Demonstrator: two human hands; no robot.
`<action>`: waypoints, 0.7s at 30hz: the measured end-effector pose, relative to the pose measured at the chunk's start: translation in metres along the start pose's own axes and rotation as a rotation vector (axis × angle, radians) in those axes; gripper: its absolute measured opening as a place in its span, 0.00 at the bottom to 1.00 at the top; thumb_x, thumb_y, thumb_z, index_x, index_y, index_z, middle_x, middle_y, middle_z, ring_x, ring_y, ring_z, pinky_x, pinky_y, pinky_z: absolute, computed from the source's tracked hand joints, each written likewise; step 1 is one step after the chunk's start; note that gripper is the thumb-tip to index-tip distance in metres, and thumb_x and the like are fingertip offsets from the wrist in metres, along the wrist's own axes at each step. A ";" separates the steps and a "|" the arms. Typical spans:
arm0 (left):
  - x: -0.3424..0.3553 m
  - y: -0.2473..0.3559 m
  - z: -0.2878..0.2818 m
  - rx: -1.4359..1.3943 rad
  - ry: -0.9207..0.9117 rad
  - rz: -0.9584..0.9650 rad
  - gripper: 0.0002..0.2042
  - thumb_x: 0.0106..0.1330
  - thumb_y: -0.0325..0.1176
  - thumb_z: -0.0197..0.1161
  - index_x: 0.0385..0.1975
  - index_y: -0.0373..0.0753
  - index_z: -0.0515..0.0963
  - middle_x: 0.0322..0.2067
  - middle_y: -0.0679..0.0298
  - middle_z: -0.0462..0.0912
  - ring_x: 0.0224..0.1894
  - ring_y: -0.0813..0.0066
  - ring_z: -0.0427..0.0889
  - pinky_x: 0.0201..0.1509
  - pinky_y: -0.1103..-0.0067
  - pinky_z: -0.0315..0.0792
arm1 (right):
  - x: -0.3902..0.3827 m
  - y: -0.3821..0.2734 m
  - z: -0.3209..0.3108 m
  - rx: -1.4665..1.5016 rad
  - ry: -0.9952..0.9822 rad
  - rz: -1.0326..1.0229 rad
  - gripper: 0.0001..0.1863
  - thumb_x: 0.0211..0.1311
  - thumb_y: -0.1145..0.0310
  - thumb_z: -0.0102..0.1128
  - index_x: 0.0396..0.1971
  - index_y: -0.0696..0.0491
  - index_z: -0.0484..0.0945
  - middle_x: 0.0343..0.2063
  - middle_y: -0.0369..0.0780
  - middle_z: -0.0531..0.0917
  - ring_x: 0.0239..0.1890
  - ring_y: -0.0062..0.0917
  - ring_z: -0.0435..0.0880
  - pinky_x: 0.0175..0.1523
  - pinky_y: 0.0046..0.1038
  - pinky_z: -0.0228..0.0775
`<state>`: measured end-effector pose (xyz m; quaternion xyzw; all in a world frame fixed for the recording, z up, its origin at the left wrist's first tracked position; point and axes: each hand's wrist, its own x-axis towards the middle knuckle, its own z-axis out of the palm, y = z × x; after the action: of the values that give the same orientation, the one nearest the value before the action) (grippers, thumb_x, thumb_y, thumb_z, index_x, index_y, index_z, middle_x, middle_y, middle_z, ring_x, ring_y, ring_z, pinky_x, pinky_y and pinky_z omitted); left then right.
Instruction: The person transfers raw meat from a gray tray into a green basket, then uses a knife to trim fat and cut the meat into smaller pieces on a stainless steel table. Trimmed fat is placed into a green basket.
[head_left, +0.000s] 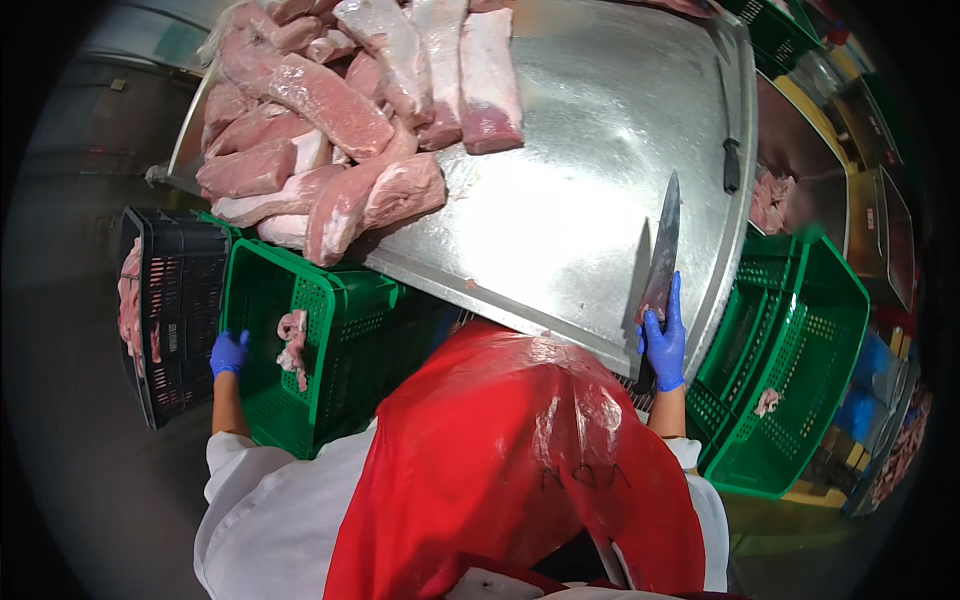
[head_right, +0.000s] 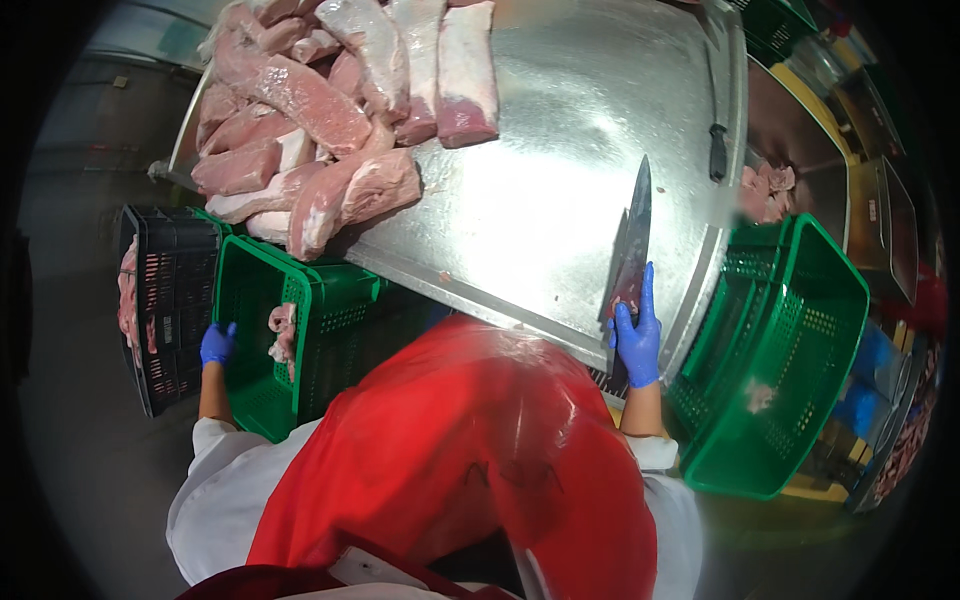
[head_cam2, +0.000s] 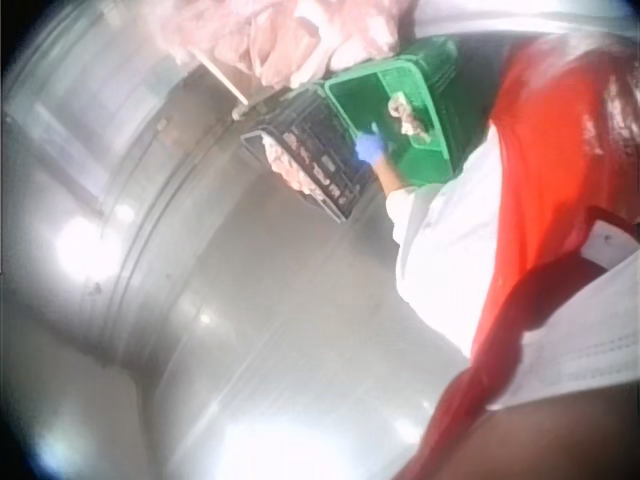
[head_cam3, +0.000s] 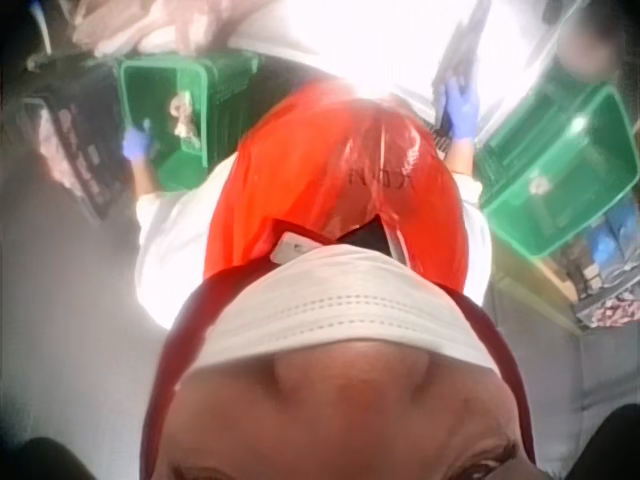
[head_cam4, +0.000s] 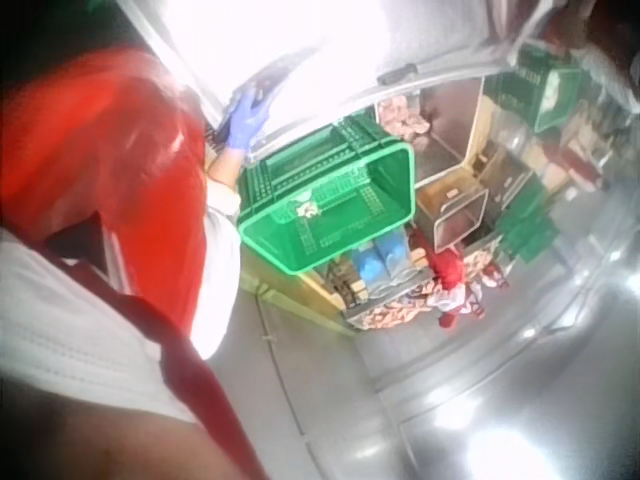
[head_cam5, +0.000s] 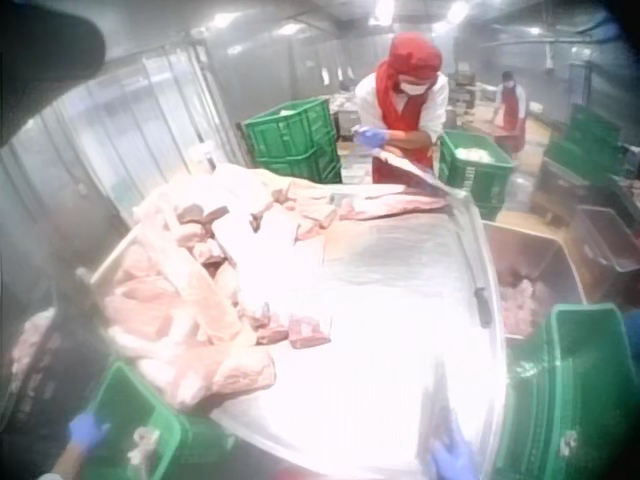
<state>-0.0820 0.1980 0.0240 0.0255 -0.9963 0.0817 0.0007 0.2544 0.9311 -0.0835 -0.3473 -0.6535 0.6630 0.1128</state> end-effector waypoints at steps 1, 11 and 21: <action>-0.008 0.050 -0.014 0.149 0.033 0.012 0.22 0.67 0.49 0.61 0.48 0.35 0.79 0.44 0.44 0.82 0.48 0.45 0.81 0.52 0.60 0.74 | 0.002 -0.001 0.009 -0.001 0.023 -0.005 0.41 0.68 0.77 0.54 0.77 0.40 0.48 0.24 0.30 0.76 0.20 0.12 0.68 0.25 0.17 0.65; 0.106 0.439 0.028 -0.013 -0.247 0.852 0.29 0.48 0.39 0.74 0.50 0.33 0.73 0.52 0.44 0.77 0.56 0.45 0.76 0.60 0.61 0.70 | 0.029 -0.026 0.040 -0.048 -0.011 -0.024 0.40 0.69 0.78 0.52 0.77 0.40 0.48 0.26 0.31 0.77 0.20 0.11 0.67 0.25 0.17 0.63; 0.004 0.438 0.056 -0.196 -0.044 1.160 0.15 0.45 0.28 0.66 0.35 0.39 0.75 0.32 0.55 0.78 0.39 0.53 0.79 0.44 0.61 0.72 | -0.038 -0.009 0.025 0.059 0.195 0.066 0.41 0.70 0.79 0.50 0.77 0.37 0.46 0.28 0.33 0.78 0.19 0.13 0.70 0.21 0.16 0.61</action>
<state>-0.1077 0.6200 -0.1028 -0.5224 -0.8500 -0.0245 -0.0627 0.2644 0.8894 -0.0655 -0.4281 -0.6077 0.6485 0.1640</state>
